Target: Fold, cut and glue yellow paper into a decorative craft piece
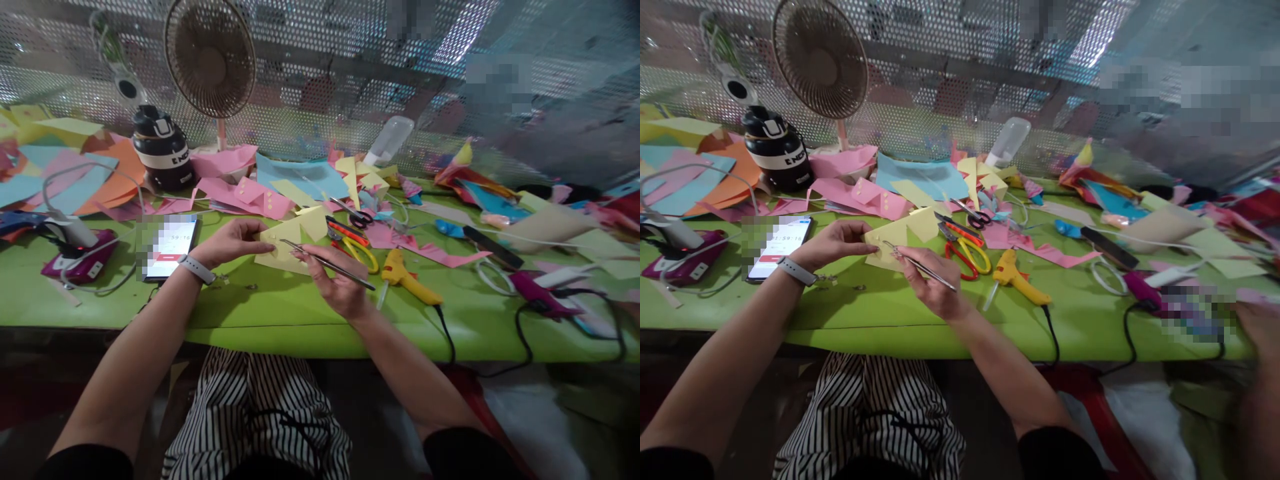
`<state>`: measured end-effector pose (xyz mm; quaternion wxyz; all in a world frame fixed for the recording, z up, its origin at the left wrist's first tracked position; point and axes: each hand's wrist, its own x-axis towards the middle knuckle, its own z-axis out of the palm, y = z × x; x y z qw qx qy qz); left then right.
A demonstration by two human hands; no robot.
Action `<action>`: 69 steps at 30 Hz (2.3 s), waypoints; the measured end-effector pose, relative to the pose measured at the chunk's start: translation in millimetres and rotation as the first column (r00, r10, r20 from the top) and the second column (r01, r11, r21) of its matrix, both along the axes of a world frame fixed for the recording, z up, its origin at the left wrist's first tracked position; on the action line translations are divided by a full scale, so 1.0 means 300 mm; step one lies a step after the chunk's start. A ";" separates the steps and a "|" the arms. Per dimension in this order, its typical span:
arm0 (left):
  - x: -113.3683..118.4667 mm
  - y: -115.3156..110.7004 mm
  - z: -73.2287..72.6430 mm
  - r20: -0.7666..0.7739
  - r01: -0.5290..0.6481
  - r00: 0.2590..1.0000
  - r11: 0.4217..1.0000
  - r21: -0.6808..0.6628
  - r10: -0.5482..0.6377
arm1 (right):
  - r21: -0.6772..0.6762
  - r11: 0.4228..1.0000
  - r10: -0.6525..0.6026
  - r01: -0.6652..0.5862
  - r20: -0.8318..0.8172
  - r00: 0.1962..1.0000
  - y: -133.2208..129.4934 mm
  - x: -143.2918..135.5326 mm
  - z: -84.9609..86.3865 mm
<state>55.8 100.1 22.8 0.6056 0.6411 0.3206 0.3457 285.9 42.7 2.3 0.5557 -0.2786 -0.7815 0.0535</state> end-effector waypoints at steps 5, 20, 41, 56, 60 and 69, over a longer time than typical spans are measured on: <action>0.000 0.000 -0.001 -0.006 0.007 1.000 1.000 0.005 -0.007 | 0.001 1.000 0.003 -0.003 0.037 0.999 0.002 -0.001 0.001; -0.002 0.005 -0.001 0.045 -0.053 0.998 0.998 0.015 0.052 | -0.112 0.993 0.029 -0.040 -0.103 0.994 0.004 0.005 -0.015; 0.019 0.008 -0.028 0.266 -0.149 0.951 0.988 -0.045 0.155 | -0.443 0.807 0.047 -0.391 -0.611 0.790 0.032 -0.029 -0.024; 0.026 0.003 -0.027 0.254 -0.168 0.950 0.984 -0.063 0.179 | -0.459 0.796 0.068 -0.394 -0.580 0.812 0.038 -0.030 -0.038; 0.025 0.005 -0.026 0.259 -0.165 0.950 0.985 -0.058 0.174 | -0.445 0.796 0.091 -0.410 -0.582 0.808 0.039 -0.028 -0.040; 0.024 0.006 -0.030 0.234 -0.166 0.957 0.985 -0.042 0.171 | -0.441 0.813 0.040 -0.381 -0.610 0.791 0.031 -0.032 -0.027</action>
